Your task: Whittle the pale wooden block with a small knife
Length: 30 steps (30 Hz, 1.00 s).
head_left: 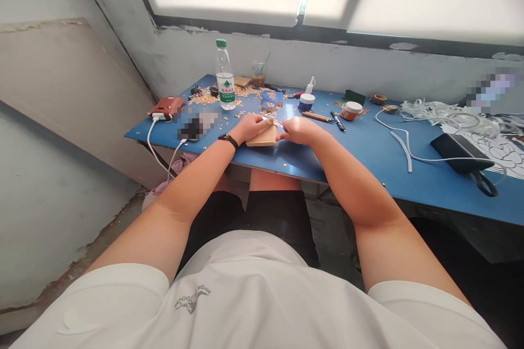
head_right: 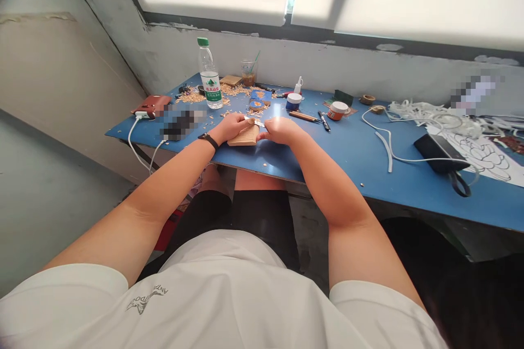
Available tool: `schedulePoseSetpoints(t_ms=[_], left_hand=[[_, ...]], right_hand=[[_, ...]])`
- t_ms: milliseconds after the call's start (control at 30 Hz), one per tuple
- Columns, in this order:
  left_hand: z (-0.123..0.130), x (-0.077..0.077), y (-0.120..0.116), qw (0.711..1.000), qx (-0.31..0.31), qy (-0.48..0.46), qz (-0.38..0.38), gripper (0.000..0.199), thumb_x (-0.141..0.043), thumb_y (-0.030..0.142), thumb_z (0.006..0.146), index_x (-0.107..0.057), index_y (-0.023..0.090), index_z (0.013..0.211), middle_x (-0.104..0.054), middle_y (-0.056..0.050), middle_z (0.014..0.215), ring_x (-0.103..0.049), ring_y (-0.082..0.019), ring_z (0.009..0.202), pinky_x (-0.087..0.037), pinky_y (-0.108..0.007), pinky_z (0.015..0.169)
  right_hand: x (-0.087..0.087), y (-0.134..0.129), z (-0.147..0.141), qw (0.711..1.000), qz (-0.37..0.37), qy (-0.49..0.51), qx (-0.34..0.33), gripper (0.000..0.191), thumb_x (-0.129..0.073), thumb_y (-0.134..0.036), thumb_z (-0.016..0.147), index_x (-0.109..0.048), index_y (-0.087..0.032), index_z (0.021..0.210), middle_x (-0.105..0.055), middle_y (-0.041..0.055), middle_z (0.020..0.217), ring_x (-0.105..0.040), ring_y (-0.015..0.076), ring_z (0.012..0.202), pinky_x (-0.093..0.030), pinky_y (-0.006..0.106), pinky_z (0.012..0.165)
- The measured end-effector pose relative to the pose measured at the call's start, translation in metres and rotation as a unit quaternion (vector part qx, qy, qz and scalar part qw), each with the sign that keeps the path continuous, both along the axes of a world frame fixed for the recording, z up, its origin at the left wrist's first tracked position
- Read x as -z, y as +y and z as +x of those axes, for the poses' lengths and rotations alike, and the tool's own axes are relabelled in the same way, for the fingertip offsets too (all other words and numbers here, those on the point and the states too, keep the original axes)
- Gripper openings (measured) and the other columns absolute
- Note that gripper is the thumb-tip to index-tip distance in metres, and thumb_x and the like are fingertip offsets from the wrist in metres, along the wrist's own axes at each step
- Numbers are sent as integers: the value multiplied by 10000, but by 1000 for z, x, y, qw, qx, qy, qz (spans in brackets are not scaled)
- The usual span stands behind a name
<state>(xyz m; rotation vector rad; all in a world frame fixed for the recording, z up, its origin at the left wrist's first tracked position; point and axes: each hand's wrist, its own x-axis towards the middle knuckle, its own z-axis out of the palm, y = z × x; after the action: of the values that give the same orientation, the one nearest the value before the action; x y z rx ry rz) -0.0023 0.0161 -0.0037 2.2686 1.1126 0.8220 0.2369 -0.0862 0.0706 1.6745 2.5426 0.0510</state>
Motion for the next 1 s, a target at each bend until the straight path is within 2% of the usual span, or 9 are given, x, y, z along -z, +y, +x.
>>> schedulePoseSetpoints(t_ms=[100, 233, 400, 633, 1000], left_hand=[[1, 0, -1, 1000, 7, -4, -2, 832, -627, 993, 1033, -564, 257, 652, -600, -38, 686, -484, -185, 721, -336, -403, 719], [1, -1, -4, 1000, 20, -15, -18, 877, -653, 1014, 1061, -541, 259, 630, -544, -30, 638, -452, -185, 717, -330, -407, 714], [0, -1, -7, 999, 27, -26, -26, 887, -655, 1060, 1020, -502, 272, 643, -482, -16, 645, -437, -187, 723, -311, -413, 732], [-1, -1, -4, 999, 30, 8, -23, 838, -542, 1054, 993, -517, 277, 680, -535, -25, 718, -457, -185, 735, -298, -420, 750], [-3, -1, -3, 999, 37, 3, -29, 802, -590, 987, 1046, -527, 258, 718, -557, -27, 749, -482, -196, 779, -325, -405, 777]], right_hand=[[-1, -1, 2, 1000, -5, 13, -5, 434, -774, -525, 1291, -873, -107, 1233, -863, 179, 1081, -610, 237, 897, -284, 377, 815], [-2, -1, 2, 1000, 2, 14, -8, 446, -773, -516, 1292, -880, -87, 1235, -872, 197, 1124, -610, 233, 913, -287, 380, 824], [-4, -4, 1, 1000, 7, -6, -6, 486, -717, -523, 1311, -903, -79, 1248, -874, 212, 1119, -594, 240, 889, -274, 384, 808], [-4, -7, -4, 1000, 14, -3, 18, 503, -720, -534, 1300, -923, -79, 1231, -877, 219, 1096, -653, 265, 919, -290, 400, 817], [-14, -15, -12, 997, 3, -77, 17, 607, -537, -514, 1349, -907, -43, 1448, -914, 297, 1295, -749, 311, 1010, -327, 384, 803]])
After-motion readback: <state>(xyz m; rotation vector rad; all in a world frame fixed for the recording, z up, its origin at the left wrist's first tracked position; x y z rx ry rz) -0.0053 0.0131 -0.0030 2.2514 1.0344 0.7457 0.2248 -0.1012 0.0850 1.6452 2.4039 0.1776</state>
